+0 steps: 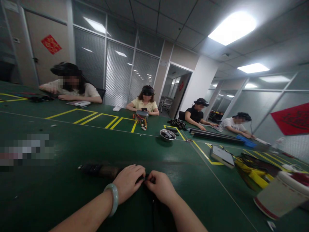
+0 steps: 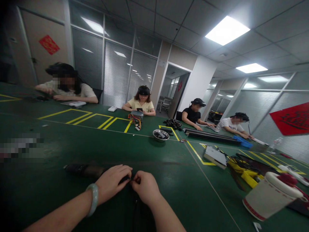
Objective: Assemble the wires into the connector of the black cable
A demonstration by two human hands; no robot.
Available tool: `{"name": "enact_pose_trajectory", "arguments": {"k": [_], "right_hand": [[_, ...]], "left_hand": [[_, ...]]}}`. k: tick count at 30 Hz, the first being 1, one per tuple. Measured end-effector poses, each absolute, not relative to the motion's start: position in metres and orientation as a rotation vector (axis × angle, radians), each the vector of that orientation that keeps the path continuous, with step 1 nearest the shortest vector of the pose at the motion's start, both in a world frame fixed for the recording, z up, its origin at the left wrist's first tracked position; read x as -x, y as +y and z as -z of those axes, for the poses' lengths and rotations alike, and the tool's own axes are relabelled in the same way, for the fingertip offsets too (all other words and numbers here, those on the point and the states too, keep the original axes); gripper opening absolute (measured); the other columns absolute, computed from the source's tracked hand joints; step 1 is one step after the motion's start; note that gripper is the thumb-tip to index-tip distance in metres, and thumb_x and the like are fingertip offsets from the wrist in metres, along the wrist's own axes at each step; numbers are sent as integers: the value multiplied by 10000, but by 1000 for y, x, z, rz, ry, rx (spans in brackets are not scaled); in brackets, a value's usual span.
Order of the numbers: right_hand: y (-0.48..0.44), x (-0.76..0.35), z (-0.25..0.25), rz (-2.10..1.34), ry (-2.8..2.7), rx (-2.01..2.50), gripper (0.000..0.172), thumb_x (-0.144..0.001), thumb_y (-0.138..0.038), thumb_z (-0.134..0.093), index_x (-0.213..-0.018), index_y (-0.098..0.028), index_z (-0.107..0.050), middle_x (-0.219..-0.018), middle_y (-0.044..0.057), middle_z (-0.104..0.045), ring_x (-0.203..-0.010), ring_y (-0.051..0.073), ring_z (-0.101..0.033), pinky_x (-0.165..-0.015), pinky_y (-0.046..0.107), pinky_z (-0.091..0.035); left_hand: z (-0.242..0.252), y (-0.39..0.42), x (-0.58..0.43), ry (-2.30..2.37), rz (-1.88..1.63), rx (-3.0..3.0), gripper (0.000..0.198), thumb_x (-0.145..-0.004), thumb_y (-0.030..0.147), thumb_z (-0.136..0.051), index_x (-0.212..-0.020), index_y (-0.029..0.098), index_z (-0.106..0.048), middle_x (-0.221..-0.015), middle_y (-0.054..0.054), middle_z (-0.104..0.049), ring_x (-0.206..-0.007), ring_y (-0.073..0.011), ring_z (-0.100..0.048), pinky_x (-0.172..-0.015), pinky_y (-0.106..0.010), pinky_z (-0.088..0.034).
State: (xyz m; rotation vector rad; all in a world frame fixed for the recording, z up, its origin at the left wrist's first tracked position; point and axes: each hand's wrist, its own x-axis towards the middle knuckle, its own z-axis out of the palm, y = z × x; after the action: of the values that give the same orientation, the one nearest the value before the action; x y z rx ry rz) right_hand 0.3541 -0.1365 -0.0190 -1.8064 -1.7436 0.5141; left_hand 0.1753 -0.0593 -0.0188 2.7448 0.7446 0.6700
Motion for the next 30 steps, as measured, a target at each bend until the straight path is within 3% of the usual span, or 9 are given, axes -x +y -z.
{"name": "enact_pose_trajectory", "arguments": {"k": [9, 14, 30], "right_hand": [[-136, -354, 17, -501, -1755, 1800, 31, -784, -222, -617, -770, -200, -634, -712, -34, -640, -631, 98, -545, -552, 188, -319], [-137, -352, 15, -522, -1754, 1787, 37, -792, -214, -609, -776, -194, -636, -717, -26, -642, -630, 102, -547, -557, 190, -327], [-137, -352, 15, -473, -1779, 1782, 42, -770, -171, -589, -767, -194, -624, -686, -40, -617, -604, 91, -517, -543, 188, -307]], "left_hand": [[10, -65, -172, 724, -688, -2728, 240, -775, 114, -495, -952, 257, -573, -1233, 1, -581, -1146, -210, -529, -980, -396, -393], [14, -64, -173, 767, -688, -2715, 161, -785, 159, -510, -909, 237, -578, -1273, -19, -562, -1159, -231, -523, -996, -423, -391], [11, -64, -175, 733, -690, -2703, 148, -791, 147, -526, -883, 235, -599, -1197, -16, -614, -1110, -216, -555, -972, -412, -396]]}}
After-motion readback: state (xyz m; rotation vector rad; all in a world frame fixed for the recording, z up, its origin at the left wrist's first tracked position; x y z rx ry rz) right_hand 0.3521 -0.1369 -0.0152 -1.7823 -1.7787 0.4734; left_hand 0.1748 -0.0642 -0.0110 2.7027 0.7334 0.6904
